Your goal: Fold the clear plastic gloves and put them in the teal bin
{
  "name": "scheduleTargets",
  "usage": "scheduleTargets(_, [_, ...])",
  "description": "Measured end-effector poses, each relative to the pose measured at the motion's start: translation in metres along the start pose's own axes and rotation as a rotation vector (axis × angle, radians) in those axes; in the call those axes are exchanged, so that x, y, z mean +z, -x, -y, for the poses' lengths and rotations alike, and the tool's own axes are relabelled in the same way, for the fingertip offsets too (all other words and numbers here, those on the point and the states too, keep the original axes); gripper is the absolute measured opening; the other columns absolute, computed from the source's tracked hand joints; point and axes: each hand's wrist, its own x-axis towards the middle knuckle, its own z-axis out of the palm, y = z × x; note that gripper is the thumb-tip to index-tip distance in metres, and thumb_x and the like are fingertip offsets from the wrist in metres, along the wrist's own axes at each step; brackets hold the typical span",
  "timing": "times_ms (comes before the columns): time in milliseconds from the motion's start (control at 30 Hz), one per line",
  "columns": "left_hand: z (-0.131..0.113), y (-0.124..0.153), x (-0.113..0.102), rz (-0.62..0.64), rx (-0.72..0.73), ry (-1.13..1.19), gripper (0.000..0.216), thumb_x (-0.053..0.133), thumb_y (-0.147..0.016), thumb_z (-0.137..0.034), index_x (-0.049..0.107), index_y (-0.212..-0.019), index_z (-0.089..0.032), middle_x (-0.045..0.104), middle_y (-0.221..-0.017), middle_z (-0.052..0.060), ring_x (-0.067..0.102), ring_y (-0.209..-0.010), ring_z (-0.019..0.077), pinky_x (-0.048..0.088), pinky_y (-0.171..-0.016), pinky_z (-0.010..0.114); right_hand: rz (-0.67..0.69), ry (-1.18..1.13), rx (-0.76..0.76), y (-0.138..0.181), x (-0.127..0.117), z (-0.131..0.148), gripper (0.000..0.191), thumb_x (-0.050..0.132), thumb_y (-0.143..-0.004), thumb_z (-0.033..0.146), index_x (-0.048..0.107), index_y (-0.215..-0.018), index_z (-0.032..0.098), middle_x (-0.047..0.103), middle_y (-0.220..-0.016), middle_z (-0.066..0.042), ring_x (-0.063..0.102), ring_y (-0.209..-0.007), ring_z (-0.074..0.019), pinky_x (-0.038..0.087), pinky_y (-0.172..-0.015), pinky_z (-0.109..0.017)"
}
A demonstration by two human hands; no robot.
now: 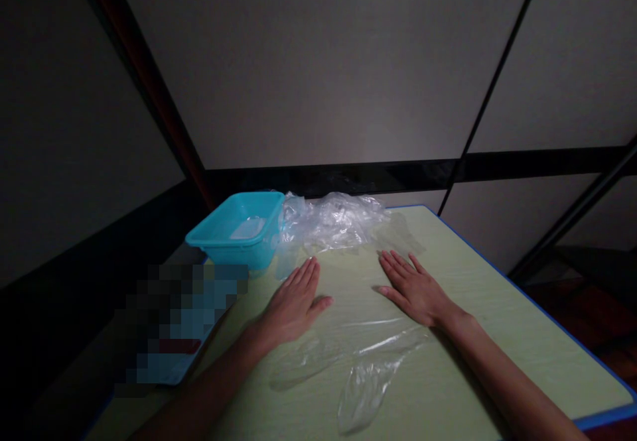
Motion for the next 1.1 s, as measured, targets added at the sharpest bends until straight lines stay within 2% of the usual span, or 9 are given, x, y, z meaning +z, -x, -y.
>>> scheduleTargets(167, [0.0006,-0.0006,0.0025,-0.01,0.008,-0.006,0.074,0.024,-0.088,-0.057,0.029,-0.133,0.002,0.023,-0.142,0.021,0.018,-0.133,0.0269,0.019,-0.107,0.039,-0.107,0.037,0.025,0.0017,-0.0003,0.0012,0.064,0.026,-0.089,0.053,0.019,-0.14,0.016,0.019,-0.144,-0.011,0.014,-0.133,-0.0232,0.014,-0.106,-0.05])
scheduleTargets(333, [0.0016,-0.0007,0.003,0.002,0.001,-0.009,0.075,0.022,-0.088,-0.057,0.028,-0.133,0.002,0.022,-0.143,0.02,0.018,-0.133,0.0266,0.02,-0.107,0.038,-0.063,0.017,-0.021,0.0022,-0.0053,0.0031,0.055,0.024,-0.091,0.051,0.029,-0.137,0.021,0.02,-0.145,-0.007,0.015,-0.133,-0.0238,0.016,-0.105,-0.052])
scheduleTargets(433, [0.0014,-0.0006,0.0024,0.013,0.003,-0.016,0.075,0.022,-0.088,-0.057,0.027,-0.134,0.003,0.021,-0.143,0.021,0.017,-0.133,0.0269,0.018,-0.107,0.038,-0.049,0.041,0.014,0.0022,-0.0051,0.0032,0.057,0.023,-0.091,0.052,0.034,-0.135,0.018,0.019,-0.145,-0.009,0.014,-0.133,-0.0255,0.015,-0.105,-0.051])
scheduleTargets(933, [0.0035,-0.0011,0.0054,-0.01,-0.005,0.044,0.075,0.028,-0.086,-0.058,0.027,-0.134,0.0,0.021,-0.143,0.02,0.017,-0.133,0.0266,0.02,-0.106,0.04,-0.04,0.119,0.099,0.0048,-0.0001,0.0034,0.06,0.018,-0.09,0.053,0.032,-0.136,0.018,0.019,-0.145,-0.009,0.013,-0.133,-0.0265,0.014,-0.105,-0.052])
scheduleTargets(1100, [0.0043,-0.001,0.0043,-0.009,-0.019,0.053,0.076,0.031,-0.085,-0.056,0.027,-0.134,0.003,0.019,-0.143,0.021,0.016,-0.133,0.0278,0.021,-0.106,0.04,-0.036,0.12,0.108,0.0047,0.0001,0.0031,0.06,0.017,-0.09,0.054,0.031,-0.137,0.019,0.018,-0.145,-0.007,0.011,-0.133,-0.0257,0.015,-0.105,-0.051])
